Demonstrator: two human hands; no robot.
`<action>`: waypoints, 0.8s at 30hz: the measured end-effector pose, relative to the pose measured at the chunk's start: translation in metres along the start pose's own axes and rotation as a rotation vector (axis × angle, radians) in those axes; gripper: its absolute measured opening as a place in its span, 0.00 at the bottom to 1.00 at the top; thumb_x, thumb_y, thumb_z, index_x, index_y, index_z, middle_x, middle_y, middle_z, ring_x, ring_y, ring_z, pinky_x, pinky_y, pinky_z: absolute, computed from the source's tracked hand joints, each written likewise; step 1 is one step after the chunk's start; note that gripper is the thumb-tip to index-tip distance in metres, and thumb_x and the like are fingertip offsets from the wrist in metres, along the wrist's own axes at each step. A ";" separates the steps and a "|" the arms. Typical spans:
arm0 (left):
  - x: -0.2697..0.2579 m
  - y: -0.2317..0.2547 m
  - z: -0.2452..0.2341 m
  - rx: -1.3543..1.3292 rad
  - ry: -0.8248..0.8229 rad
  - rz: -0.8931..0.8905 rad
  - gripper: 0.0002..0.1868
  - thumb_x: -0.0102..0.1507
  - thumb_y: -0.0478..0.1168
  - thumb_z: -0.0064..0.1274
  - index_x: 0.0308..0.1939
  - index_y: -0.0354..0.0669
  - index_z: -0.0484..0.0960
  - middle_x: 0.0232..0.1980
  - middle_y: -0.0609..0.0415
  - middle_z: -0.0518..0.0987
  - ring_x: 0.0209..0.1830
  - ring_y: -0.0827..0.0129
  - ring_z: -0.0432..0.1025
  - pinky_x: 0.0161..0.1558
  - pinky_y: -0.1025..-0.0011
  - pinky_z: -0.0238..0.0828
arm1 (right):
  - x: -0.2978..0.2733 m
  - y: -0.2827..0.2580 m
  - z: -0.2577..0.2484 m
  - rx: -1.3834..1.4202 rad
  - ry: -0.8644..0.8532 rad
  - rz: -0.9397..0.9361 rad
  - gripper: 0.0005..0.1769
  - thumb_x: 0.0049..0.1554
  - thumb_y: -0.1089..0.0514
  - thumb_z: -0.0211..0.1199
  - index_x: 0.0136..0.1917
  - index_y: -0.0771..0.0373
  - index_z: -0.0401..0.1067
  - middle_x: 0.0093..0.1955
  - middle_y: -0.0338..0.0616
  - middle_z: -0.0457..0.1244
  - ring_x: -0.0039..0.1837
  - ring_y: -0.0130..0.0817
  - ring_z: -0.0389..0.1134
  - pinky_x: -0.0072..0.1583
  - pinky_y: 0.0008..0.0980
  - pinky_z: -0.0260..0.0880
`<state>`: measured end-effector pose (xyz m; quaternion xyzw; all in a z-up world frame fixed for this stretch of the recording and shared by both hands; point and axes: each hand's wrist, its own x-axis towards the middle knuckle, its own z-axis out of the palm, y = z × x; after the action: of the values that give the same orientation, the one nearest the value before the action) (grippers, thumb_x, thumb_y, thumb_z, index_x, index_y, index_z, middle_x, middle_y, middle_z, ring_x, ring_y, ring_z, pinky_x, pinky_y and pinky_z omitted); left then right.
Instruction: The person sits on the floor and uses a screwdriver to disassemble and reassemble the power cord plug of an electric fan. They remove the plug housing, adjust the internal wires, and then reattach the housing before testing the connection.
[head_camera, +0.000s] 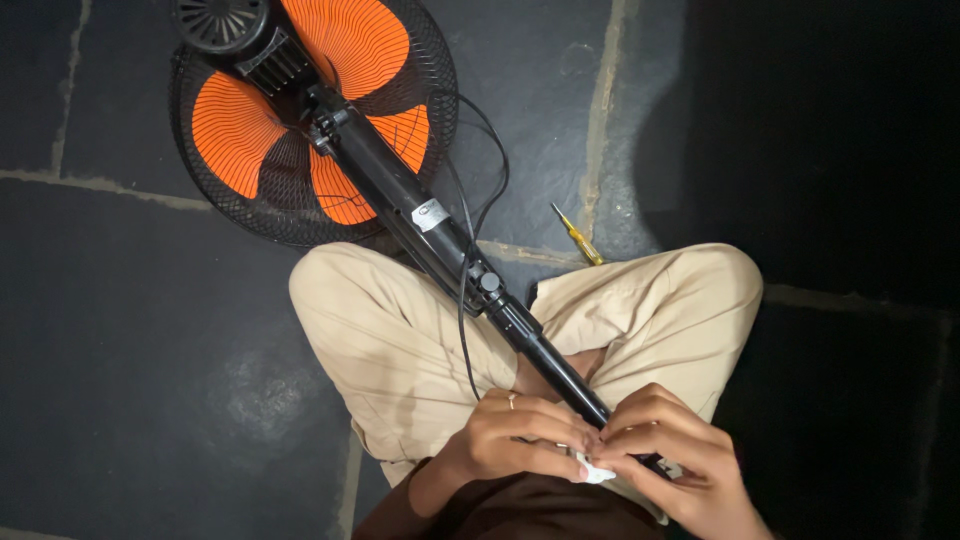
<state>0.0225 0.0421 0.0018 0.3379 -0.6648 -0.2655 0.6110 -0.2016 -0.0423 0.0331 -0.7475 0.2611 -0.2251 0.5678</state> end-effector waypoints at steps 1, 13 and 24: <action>0.001 0.001 0.000 0.017 -0.004 0.006 0.04 0.63 0.33 0.63 0.42 0.44 0.87 0.48 0.55 0.82 0.49 0.64 0.83 0.52 0.70 0.86 | 0.001 -0.001 0.001 -0.010 -0.002 0.005 0.09 0.47 0.63 0.75 0.43 0.63 0.82 0.44 0.41 0.71 0.49 0.33 0.73 0.53 0.35 0.70; -0.003 -0.003 0.004 -0.027 0.043 -0.022 0.05 0.62 0.30 0.63 0.40 0.42 0.87 0.49 0.53 0.83 0.51 0.62 0.83 0.53 0.68 0.86 | 0.001 -0.015 -0.003 -0.337 -0.116 -0.150 0.09 0.52 0.62 0.69 0.47 0.64 0.81 0.48 0.43 0.70 0.54 0.34 0.75 0.56 0.38 0.72; -0.004 -0.003 0.001 0.028 0.054 0.030 0.07 0.62 0.28 0.63 0.40 0.45 0.87 0.48 0.54 0.83 0.51 0.63 0.83 0.49 0.71 0.86 | -0.018 0.011 -0.011 -0.053 0.135 0.052 0.07 0.62 0.66 0.54 0.50 0.66 0.73 0.52 0.50 0.71 0.58 0.40 0.75 0.59 0.40 0.73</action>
<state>0.0223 0.0431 -0.0035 0.3434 -0.6569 -0.2377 0.6278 -0.2240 -0.0408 0.0244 -0.7384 0.3240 -0.2531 0.5346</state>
